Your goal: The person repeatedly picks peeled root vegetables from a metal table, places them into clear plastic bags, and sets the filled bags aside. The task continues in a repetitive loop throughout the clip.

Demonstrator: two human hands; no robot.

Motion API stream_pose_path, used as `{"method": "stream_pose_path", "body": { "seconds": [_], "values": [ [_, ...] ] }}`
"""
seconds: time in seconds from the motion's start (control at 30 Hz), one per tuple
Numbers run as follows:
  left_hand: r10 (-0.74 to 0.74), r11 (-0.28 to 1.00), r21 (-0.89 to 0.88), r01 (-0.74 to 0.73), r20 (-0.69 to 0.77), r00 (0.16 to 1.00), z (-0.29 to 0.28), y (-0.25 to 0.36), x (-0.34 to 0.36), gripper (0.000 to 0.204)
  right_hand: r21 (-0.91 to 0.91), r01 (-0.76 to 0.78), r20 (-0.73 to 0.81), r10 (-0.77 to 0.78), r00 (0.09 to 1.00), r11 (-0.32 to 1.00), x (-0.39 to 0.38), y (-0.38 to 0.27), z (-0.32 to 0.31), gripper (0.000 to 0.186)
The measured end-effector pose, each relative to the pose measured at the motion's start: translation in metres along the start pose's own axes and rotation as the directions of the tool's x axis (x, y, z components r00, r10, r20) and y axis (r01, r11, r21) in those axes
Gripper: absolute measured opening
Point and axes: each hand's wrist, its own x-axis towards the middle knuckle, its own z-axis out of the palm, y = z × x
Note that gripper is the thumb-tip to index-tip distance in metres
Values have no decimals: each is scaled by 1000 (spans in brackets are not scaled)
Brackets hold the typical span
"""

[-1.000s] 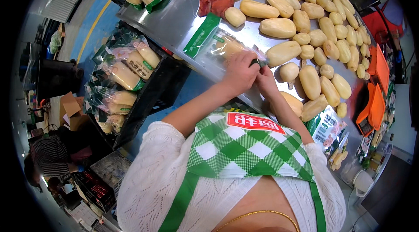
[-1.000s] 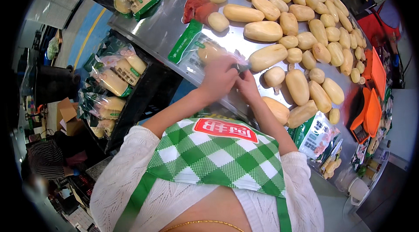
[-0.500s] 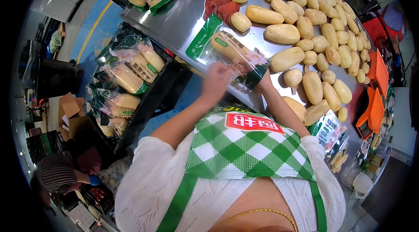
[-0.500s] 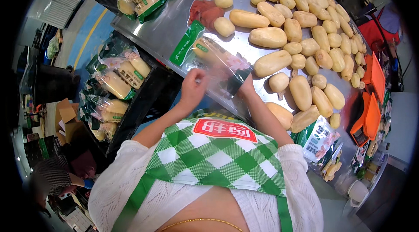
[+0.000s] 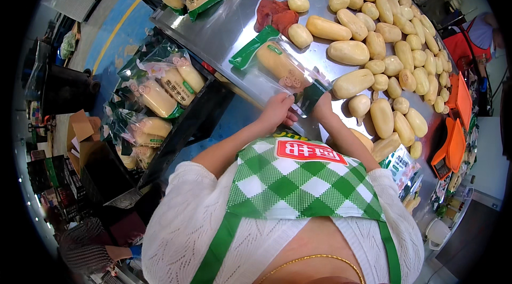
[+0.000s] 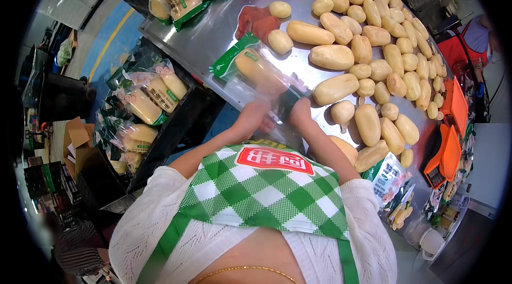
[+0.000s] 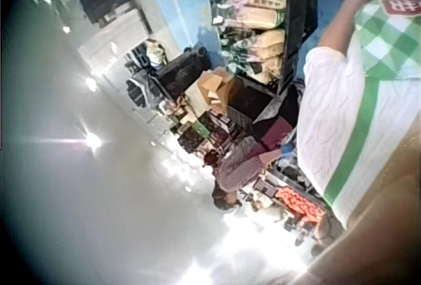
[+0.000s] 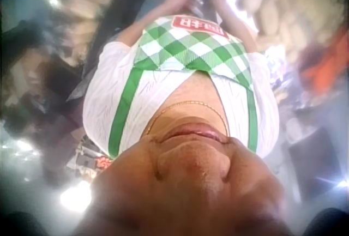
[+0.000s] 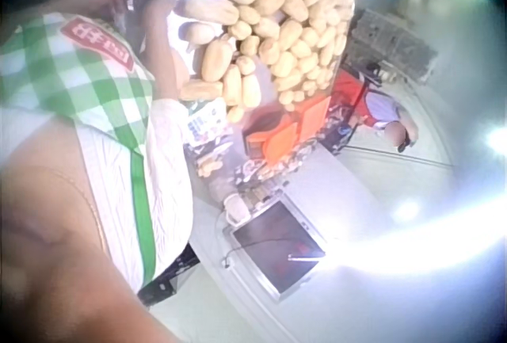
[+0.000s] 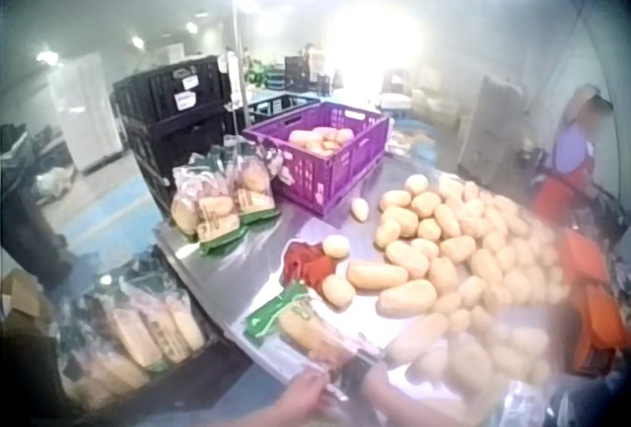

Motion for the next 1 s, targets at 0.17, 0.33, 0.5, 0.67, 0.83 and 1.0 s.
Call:
{"method": "stream_pose_path", "body": {
  "seconds": [0.17,0.33,0.5,0.67,0.83,1.0],
  "values": [
    [128,966,215,-144,87,988,2,19,-11,27,-212,512,-142,-544,827,833,8,-14,4,19],
    [147,948,259,-186,162,976,-1,31,-13,27,239,255,-81,-242,967,937,28,-35,5,20],
    [57,976,202,-78,105,993,-16,26,-11,27,453,166,-72,-150,986,876,51,-48,13,21],
    [42,993,112,-44,16,999,-14,17,-6,26,481,115,-15,-123,992,869,42,-52,-5,22],
    [125,992,15,-124,-5,992,-9,4,0,25,330,76,144,-130,981,941,15,-43,-39,23],
    [102,994,-34,-103,-39,994,-12,6,-3,23,-345,176,354,-46,934,922,-11,-31,-84,19]
  ]
}}
